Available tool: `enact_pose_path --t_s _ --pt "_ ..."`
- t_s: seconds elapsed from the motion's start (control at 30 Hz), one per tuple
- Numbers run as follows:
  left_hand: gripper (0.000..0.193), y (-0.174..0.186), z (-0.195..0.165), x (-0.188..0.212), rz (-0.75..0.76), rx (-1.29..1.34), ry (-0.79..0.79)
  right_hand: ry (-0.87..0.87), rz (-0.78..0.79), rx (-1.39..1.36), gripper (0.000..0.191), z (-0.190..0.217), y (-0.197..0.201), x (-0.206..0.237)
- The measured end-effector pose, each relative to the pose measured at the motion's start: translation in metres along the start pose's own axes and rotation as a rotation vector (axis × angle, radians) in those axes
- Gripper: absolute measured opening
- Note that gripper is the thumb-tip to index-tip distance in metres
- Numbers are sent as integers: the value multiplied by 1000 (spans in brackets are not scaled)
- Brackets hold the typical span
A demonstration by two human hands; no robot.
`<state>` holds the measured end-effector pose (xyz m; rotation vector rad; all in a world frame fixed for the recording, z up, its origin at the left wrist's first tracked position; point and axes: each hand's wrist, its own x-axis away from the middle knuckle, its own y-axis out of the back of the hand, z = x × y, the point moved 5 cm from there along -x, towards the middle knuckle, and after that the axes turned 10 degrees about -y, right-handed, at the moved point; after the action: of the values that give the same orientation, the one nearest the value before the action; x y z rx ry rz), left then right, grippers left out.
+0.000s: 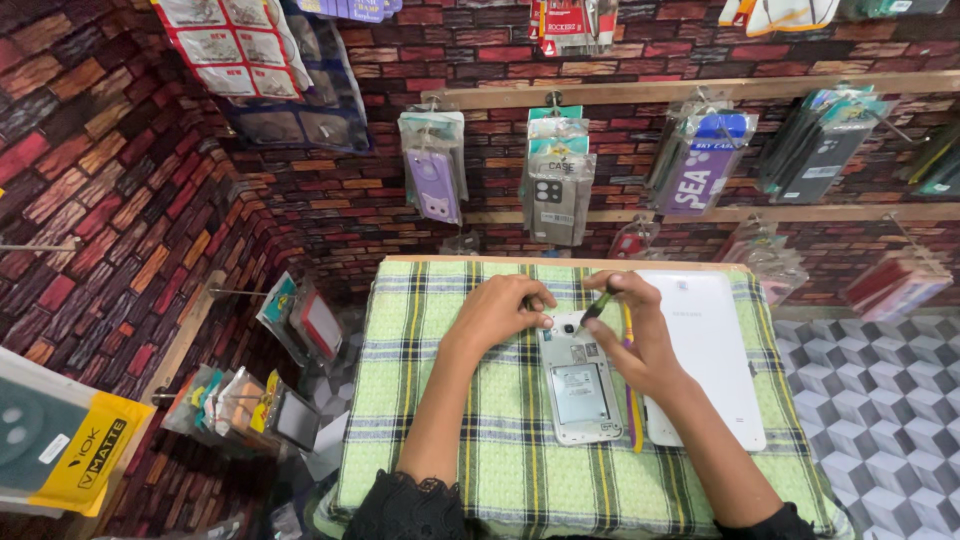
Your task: The person uses a screwdriver to remove screws from the back of a white smartphone placed on a plaid cloth. The person then uses a toothbrush to clean the camera area and other parts of the phone's back. The person continues to remove screws and clean the device throughout the clip.
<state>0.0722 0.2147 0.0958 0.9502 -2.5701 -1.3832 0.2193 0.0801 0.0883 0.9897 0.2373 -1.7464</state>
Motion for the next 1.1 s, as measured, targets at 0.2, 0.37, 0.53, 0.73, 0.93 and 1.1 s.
enact_pose_path --t_s 0.2,0.37,0.53,0.73,0.93,1.1 --pt "31 0 0 0 1 -1 -13 -59 11 -238 60 -5 1 3" --pt "32 0 -1 0 -4 0 -38 47 -15 -90 65 2 2 2" --pt "32 2 -2 1 -7 8 -46 -84 30 -277 61 2 -2 2" --pt "32 0 -1 1 18 1 29 -92 -66 64 66 1 -1 1" --pt "32 1 -3 2 17 5 0 -30 18 -177 63 7 -1 2" --pt "32 1 -4 3 7 7 -12 -50 6 -4 75 4 -5 3"
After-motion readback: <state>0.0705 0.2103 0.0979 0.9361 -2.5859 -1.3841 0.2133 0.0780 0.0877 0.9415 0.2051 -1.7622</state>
